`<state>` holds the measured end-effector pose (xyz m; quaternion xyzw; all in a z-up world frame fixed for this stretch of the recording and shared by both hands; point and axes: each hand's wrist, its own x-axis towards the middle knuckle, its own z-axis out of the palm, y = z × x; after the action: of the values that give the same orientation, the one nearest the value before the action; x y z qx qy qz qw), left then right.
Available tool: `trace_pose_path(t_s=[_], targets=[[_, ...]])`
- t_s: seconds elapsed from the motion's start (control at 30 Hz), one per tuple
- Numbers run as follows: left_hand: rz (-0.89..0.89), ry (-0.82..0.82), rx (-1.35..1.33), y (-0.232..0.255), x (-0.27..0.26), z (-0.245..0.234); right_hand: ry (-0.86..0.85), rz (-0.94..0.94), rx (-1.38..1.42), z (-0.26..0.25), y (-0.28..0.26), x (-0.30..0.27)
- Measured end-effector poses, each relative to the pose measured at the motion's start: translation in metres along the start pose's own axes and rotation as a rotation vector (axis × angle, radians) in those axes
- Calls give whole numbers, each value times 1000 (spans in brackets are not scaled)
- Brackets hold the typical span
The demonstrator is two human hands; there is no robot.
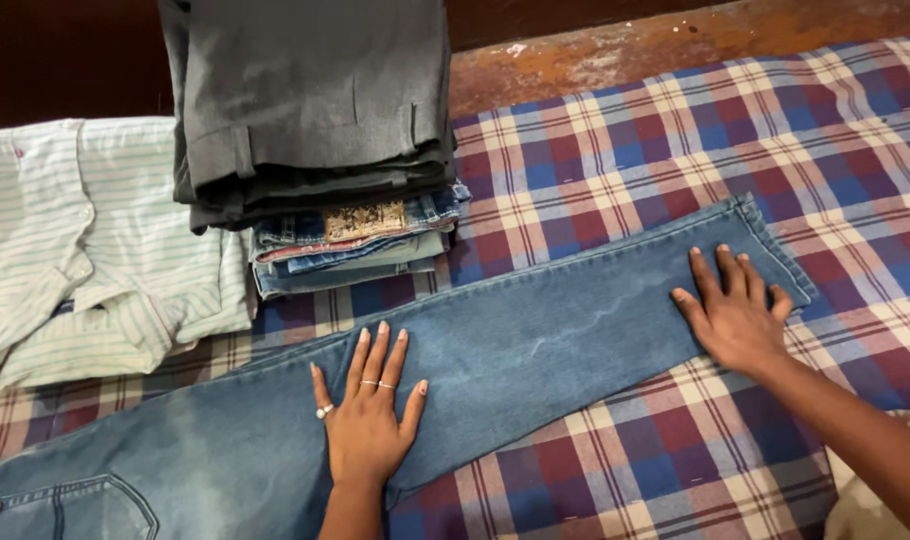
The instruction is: The person folds a pair of denim jeans and a tan garment by hand on a bed, smoothing the fabric between folds.
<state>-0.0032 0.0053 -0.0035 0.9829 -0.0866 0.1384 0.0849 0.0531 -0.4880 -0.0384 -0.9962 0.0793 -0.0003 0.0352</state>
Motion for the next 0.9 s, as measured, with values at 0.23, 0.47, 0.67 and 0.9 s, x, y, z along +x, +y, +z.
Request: trace_pose_path(t_s=[0.23,0.47,0.67,0.9], targets=[[-11,37,-11,3,-1,0,179,99,-11,15,13,-8],[-23,61,33,2,-2,10,13,716,189,-24,-8,-11],[-21,58,58,1,-3,16,125,1010,682,-46,-15,0],[-25,38,42,0,-5,20,416,546,884,-47,-35,-17]])
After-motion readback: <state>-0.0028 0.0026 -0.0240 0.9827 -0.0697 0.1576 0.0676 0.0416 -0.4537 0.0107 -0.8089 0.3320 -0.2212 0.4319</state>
